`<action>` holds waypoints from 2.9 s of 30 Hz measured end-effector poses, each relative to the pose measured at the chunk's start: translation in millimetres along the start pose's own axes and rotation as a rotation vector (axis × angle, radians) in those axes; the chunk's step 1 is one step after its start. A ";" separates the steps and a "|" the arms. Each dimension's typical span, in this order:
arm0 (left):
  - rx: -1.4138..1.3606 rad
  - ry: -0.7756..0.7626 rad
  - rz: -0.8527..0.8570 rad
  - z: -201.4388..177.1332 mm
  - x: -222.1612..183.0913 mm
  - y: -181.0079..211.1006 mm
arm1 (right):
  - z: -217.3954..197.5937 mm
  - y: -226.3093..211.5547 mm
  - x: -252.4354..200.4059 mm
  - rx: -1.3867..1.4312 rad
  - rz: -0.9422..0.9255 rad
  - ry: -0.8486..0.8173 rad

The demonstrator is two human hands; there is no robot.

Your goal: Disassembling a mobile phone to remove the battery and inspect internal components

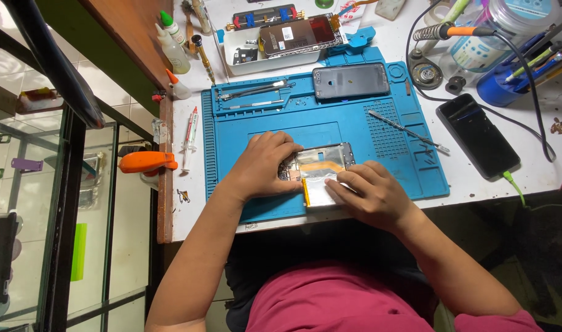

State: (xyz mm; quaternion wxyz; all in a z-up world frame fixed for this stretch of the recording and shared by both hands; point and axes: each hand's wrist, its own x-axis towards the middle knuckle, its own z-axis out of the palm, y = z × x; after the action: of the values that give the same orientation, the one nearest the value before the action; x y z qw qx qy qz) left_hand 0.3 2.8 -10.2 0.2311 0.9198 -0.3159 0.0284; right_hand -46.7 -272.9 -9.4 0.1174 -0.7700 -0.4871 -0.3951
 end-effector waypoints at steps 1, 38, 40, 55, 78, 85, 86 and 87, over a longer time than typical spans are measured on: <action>-0.003 -0.002 -0.002 -2.1 -1.7 0.9 | -0.1 0.1 -0.8 0.003 0.001 -0.003; -0.529 0.040 0.334 -13.5 -0.3 25.9 | 5.2 7.5 -14.1 0.215 0.293 -0.006; -0.541 0.020 0.330 -12.3 0.0 25.6 | 3.8 6.3 -12.4 0.223 0.291 0.003; -0.568 -0.100 0.312 -21.2 2.3 31.1 | -1.1 2.9 -7.7 0.206 0.206 0.025; -0.100 0.005 0.180 -11.7 -5.0 10.9 | -12.5 -13.9 7.1 0.106 0.077 -0.023; -0.021 -0.080 0.110 -10.1 -2.7 5.2 | -10.7 -15.1 -7.0 0.063 0.116 -0.009; -0.015 -0.077 0.100 -10.0 -1.8 7.1 | -8.8 -16.1 -9.9 0.064 0.128 -0.001; -0.006 -0.071 0.089 -10.5 -0.2 8.5 | -6.2 -15.7 -12.3 0.063 0.137 0.008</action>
State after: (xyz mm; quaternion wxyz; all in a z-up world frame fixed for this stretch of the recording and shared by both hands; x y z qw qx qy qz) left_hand -4.0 1.7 2.6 0.2208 0.9045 -0.3647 0.0053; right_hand -65.7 -276.7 -17.4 0.1705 -0.7957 -0.4452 -0.3737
